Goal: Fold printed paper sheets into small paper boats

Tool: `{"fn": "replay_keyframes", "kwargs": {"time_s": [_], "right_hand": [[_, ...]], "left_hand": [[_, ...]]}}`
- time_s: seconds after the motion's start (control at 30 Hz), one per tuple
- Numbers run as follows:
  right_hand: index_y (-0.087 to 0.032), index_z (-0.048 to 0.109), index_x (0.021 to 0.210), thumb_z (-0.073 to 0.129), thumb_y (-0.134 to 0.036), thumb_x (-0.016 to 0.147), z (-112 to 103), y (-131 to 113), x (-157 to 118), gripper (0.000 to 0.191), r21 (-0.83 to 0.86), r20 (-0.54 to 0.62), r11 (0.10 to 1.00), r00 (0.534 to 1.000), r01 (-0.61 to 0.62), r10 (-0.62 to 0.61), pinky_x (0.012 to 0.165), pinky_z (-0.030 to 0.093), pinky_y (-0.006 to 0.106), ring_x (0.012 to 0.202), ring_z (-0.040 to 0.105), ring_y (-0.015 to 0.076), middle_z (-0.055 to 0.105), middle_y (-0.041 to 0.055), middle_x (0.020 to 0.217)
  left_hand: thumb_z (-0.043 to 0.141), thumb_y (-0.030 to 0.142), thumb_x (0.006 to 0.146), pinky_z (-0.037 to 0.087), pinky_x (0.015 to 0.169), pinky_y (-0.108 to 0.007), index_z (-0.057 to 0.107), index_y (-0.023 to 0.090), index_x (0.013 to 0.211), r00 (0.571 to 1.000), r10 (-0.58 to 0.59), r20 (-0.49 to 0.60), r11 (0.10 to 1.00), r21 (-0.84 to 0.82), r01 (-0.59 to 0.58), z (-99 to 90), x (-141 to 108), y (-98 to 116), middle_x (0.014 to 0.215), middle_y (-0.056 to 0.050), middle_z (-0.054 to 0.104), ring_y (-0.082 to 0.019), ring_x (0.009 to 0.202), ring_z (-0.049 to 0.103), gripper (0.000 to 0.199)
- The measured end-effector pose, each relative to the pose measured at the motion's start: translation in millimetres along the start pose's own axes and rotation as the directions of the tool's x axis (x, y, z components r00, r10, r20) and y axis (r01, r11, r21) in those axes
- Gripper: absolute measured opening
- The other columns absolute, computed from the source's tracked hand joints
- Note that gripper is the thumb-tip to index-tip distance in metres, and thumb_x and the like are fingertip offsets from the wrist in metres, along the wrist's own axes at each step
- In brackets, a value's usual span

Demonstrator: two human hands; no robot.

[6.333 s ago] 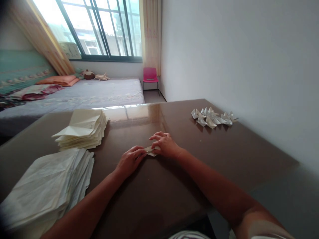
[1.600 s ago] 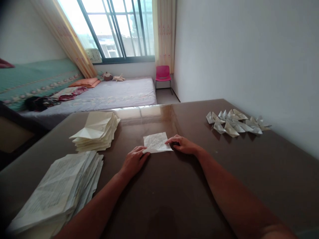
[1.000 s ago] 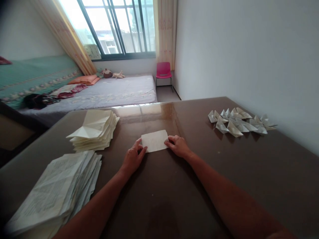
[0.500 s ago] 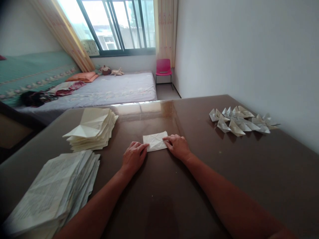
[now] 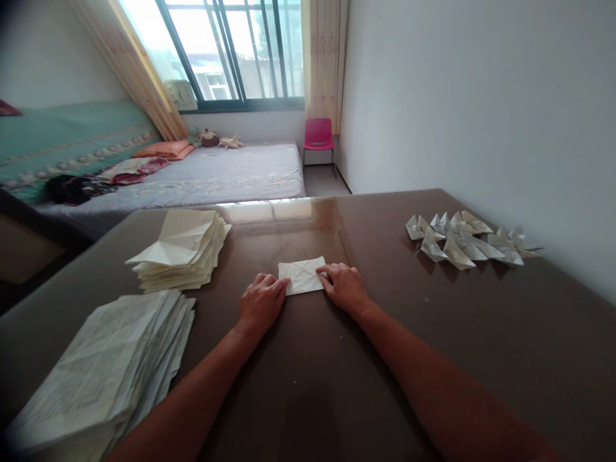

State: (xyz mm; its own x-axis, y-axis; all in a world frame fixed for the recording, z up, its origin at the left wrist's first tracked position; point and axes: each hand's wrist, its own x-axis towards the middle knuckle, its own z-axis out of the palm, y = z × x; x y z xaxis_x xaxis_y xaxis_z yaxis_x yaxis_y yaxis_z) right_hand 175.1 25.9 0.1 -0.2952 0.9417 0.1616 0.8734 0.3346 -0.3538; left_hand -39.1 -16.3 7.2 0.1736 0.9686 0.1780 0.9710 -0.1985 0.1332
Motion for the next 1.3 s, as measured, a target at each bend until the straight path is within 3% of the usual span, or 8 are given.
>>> {"fn": "replay_keyframes", "kwargs": {"time_s": [0.2,0.4,0.6,0.7,0.77,0.9,1.07,1.3], "right_hand": [[-0.029,0.066,0.109,0.049,-0.033,0.090,-1.5,-2.9,-0.7,0.025,-0.042,0.007,0.999,1.000,0.006,-0.006,0.072,0.037,0.029,0.087,0.060,0.0195,0.070,0.0030,0.091],[-0.029,0.064,0.108,0.047,-0.033,0.091,0.8,-3.2,-0.5,0.024,-0.062,-0.006,0.998,0.999,0.031,-0.031,0.072,0.037,0.029,0.087,0.060,0.0193,0.069,0.0027,0.092],[-0.029,0.064,0.108,0.047,-0.033,0.092,0.8,-1.4,-1.7,0.024,-0.071,-0.026,0.996,0.998,0.052,-0.054,0.073,0.039,0.031,0.088,0.059,0.0202,0.067,0.0034,0.090],[-0.027,0.064,0.113,0.051,-0.029,0.091,-5.1,-7.0,-6.2,0.027,-0.136,-0.133,0.980,0.978,0.144,-0.162,0.081,0.040,0.036,0.100,0.055,0.0242,0.064,0.0080,0.103],[-0.026,0.063,0.118,0.050,-0.024,0.091,-7.9,-12.6,-9.9,0.031,-0.134,-0.156,0.947,0.938,0.291,-0.310,0.088,0.040,0.039,0.107,0.051,0.0255,0.062,0.0094,0.114],[-0.025,0.060,0.123,0.046,-0.020,0.093,-5.8,-18.6,-13.3,0.034,0.084,-0.007,0.815,0.818,0.574,-0.575,0.090,0.044,0.036,0.102,0.053,0.0207,0.064,0.0059,0.113],[-0.027,0.061,0.124,0.050,-0.023,0.093,-2.0,-8.6,-9.0,0.033,0.276,0.014,0.778,0.808,0.564,-0.590,0.095,0.046,0.033,0.103,0.053,0.0181,0.066,0.0023,0.118],[-0.027,0.069,0.110,0.052,-0.033,0.093,-12.7,10.2,-6.8,0.025,0.265,0.047,0.784,0.804,0.562,-0.593,0.093,0.046,0.032,0.102,0.055,0.0175,0.070,0.0004,0.112]], "left_hand": [[0.046,0.031,0.093,0.042,0.085,-0.036,0.065,0.028,0.103,0.997,0.058,-0.055,0.998,0.030,-0.056,-1.2,-0.6,2.1,0.099,-0.006,0.059,-0.023,0.102,0.048,0.022],[0.047,0.019,0.092,0.047,0.090,-0.032,0.059,0.027,0.117,0.937,0.348,0.018,0.937,-0.045,-0.347,-1.7,-2.7,5.5,0.112,-0.006,0.059,-0.021,0.108,0.050,0.029],[0.046,0.019,0.092,0.051,0.089,-0.037,0.050,0.028,0.130,0.938,0.344,0.041,0.938,0.028,-0.345,2.2,-12.9,12.2,0.119,-0.010,0.055,-0.025,0.110,0.051,0.040],[0.045,0.020,0.092,0.052,0.090,-0.039,0.048,0.029,0.132,0.936,0.349,0.050,0.935,0.048,-0.351,3.8,-14.9,13.5,0.123,-0.011,0.052,-0.026,0.113,0.050,0.041],[0.044,0.020,0.093,0.052,0.090,-0.039,0.048,0.029,0.132,0.937,0.346,0.051,0.936,0.055,-0.349,4.6,-14.9,13.6,0.122,-0.011,0.052,-0.026,0.113,0.050,0.040],[0.042,0.022,0.094,0.052,0.091,-0.039,0.057,0.024,0.120,0.938,0.343,0.048,0.937,0.048,-0.345,4.8,-14.1,14.0,0.120,-0.010,0.053,-0.025,0.112,0.050,0.030],[0.043,0.022,0.094,0.052,0.091,-0.039,0.059,0.023,0.118,0.942,0.332,0.049,0.942,0.034,-0.334,1.8,-14.4,15.7,0.120,-0.010,0.055,-0.026,0.115,0.050,0.029],[0.043,0.019,0.093,0.052,0.092,-0.041,0.057,0.023,0.124,0.955,0.290,0.069,0.955,0.036,-0.293,1.0,-16.2,16.2,0.128,-0.011,0.056,-0.028,0.121,0.049,0.035]]}}
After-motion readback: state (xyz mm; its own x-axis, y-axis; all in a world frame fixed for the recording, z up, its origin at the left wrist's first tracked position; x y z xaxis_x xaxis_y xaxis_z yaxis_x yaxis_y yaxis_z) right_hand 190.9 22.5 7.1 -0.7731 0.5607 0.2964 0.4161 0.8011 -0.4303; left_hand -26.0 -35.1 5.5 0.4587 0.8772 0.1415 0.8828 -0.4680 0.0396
